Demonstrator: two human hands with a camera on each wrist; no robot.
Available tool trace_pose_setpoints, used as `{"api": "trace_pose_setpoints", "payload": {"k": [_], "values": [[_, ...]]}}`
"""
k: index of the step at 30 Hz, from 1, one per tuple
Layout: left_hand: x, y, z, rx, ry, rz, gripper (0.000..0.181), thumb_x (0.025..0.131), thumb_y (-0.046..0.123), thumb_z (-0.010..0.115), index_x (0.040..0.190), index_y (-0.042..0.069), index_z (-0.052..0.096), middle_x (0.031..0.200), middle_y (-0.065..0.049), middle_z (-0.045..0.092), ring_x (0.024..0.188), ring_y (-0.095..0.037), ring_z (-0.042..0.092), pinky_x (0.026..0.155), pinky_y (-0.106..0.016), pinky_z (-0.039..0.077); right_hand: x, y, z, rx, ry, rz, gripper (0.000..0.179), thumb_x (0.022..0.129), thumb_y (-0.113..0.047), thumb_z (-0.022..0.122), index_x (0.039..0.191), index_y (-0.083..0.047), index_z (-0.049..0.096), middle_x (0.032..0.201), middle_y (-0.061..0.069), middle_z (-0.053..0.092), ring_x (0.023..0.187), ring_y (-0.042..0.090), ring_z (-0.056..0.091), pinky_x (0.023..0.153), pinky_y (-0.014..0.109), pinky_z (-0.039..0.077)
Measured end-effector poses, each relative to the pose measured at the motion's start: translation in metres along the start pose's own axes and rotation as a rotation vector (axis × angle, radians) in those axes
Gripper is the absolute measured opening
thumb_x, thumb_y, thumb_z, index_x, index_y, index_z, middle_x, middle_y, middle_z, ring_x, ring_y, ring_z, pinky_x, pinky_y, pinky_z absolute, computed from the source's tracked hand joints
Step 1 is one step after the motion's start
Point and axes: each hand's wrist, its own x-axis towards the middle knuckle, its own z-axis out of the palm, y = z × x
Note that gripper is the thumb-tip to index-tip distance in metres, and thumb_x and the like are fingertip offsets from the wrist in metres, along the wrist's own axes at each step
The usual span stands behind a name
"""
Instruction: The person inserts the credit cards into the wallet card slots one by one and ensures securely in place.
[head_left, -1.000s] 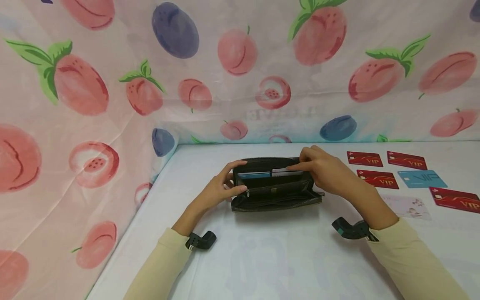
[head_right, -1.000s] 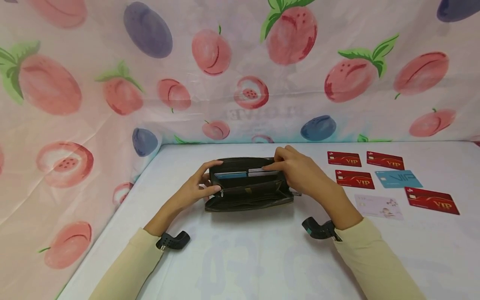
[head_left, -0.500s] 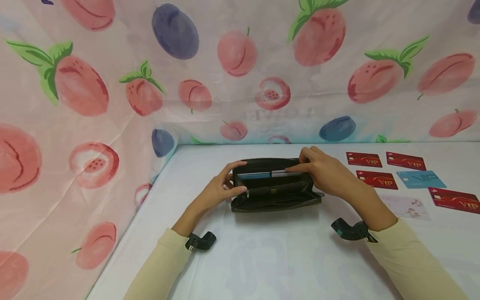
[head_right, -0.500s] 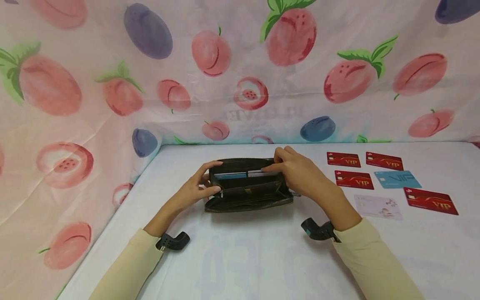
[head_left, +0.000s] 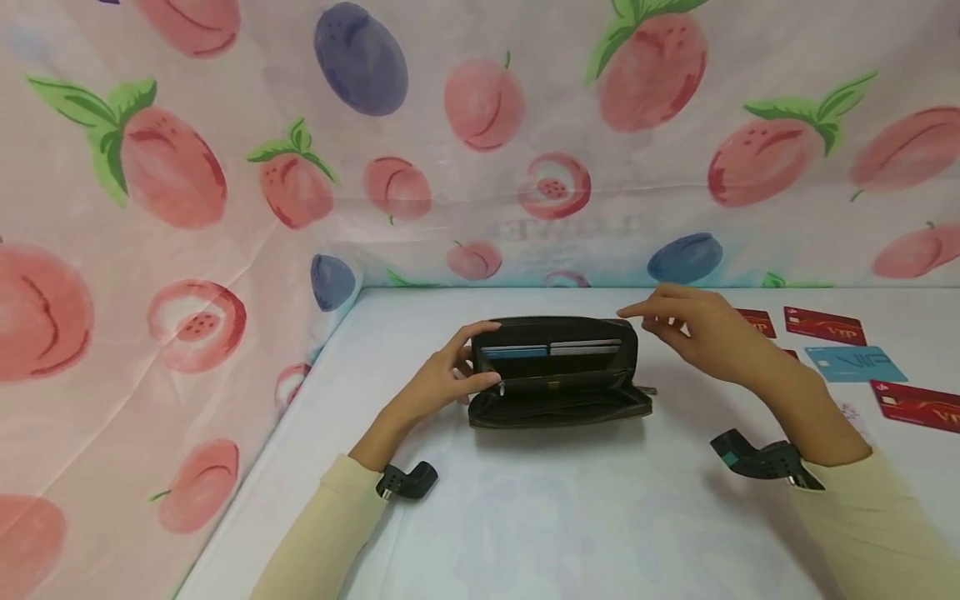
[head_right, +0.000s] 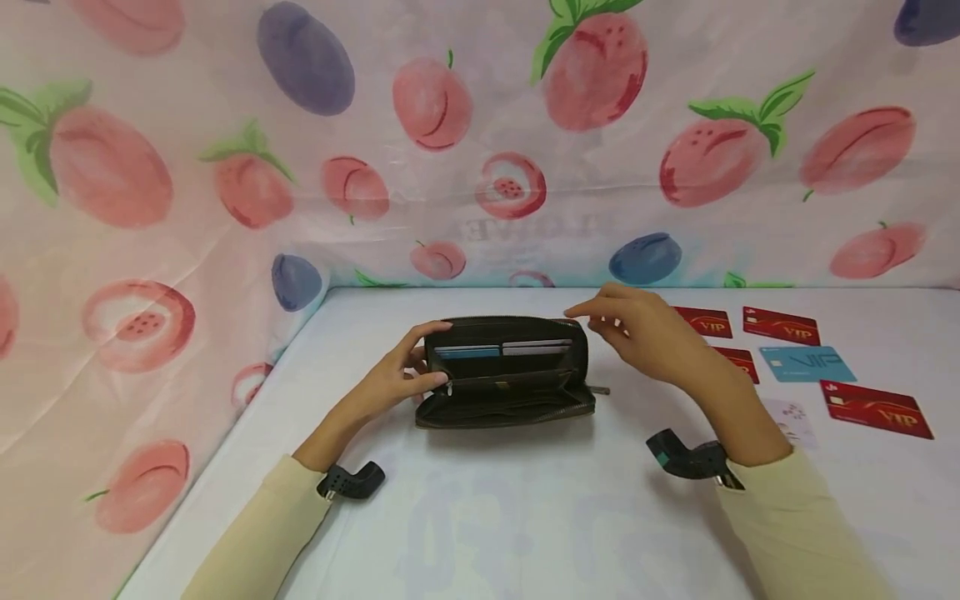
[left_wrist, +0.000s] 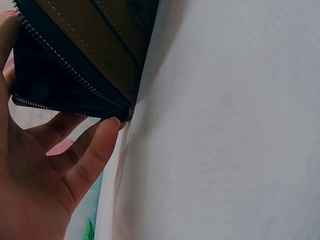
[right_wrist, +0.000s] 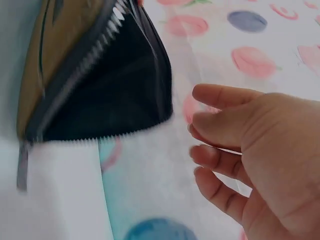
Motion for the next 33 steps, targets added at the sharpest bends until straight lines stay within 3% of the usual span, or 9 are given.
{"api": "trace_pose_setpoints", "payload": {"k": [7,11,19,21,26,33], "values": [[0.007,-0.027,0.002,-0.005,0.014,-0.011,0.067,0.092,0.020,0.067,0.145,0.040,0.031,0.090,-0.011,0.060,0.079,-0.026,0.064,0.061,-0.050,0.052,-0.033,0.029,-0.019,-0.069,-0.006,0.085,0.034,0.083,-0.004,0.073,0.112,-0.020,0.070,0.096,-0.006,0.064,0.080,0.010,0.057,0.064,0.027,0.051],[0.008,-0.030,0.002,-0.012,0.014,-0.012,0.066,0.090,0.027,0.068,0.142,0.047,0.032,0.092,-0.010,0.060,0.079,-0.023,0.064,0.060,-0.046,0.052,-0.060,0.045,-0.028,-0.093,-0.020,0.189,0.032,0.082,-0.009,0.076,0.112,-0.018,0.070,0.098,-0.004,0.065,0.080,0.008,0.056,0.063,0.023,0.050],[0.008,-0.031,0.002,-0.003,0.021,-0.015,0.065,0.089,0.035,0.069,0.140,0.051,0.032,0.092,-0.009,0.061,0.079,-0.021,0.065,0.059,-0.043,0.053,-0.114,0.082,-0.040,-0.091,-0.164,0.462,0.041,0.081,-0.021,0.078,0.116,-0.005,0.063,0.095,0.007,0.061,0.088,0.029,0.053,0.060,0.018,0.046],[0.008,-0.031,0.002,-0.004,0.023,-0.014,0.064,0.089,0.035,0.069,0.140,0.051,0.032,0.092,-0.009,0.061,0.079,-0.021,0.065,0.059,-0.043,0.053,-0.131,0.093,-0.042,-0.078,-0.172,0.504,0.042,0.081,-0.021,0.079,0.116,-0.005,0.063,0.097,0.011,0.060,0.085,0.019,0.052,0.058,0.018,0.045],[0.008,-0.030,0.002,-0.011,0.027,-0.012,0.063,0.089,0.035,0.068,0.140,0.050,0.033,0.091,-0.010,0.060,0.079,-0.022,0.065,0.059,-0.044,0.053,-0.172,0.124,-0.039,-0.035,-0.122,0.512,0.039,0.079,-0.016,0.080,0.113,-0.004,0.065,0.100,0.011,0.059,0.072,-0.004,0.042,0.057,0.017,0.042],[0.008,-0.029,0.002,0.003,0.026,-0.015,0.063,0.089,0.039,0.068,0.140,0.049,0.033,0.097,-0.009,0.061,0.078,-0.022,0.064,0.058,-0.042,0.052,-0.210,0.155,-0.029,-0.014,-0.051,0.528,0.043,0.078,-0.017,0.081,0.116,-0.006,0.063,0.095,0.005,0.051,0.077,-0.007,0.037,0.059,0.009,0.035]]}}
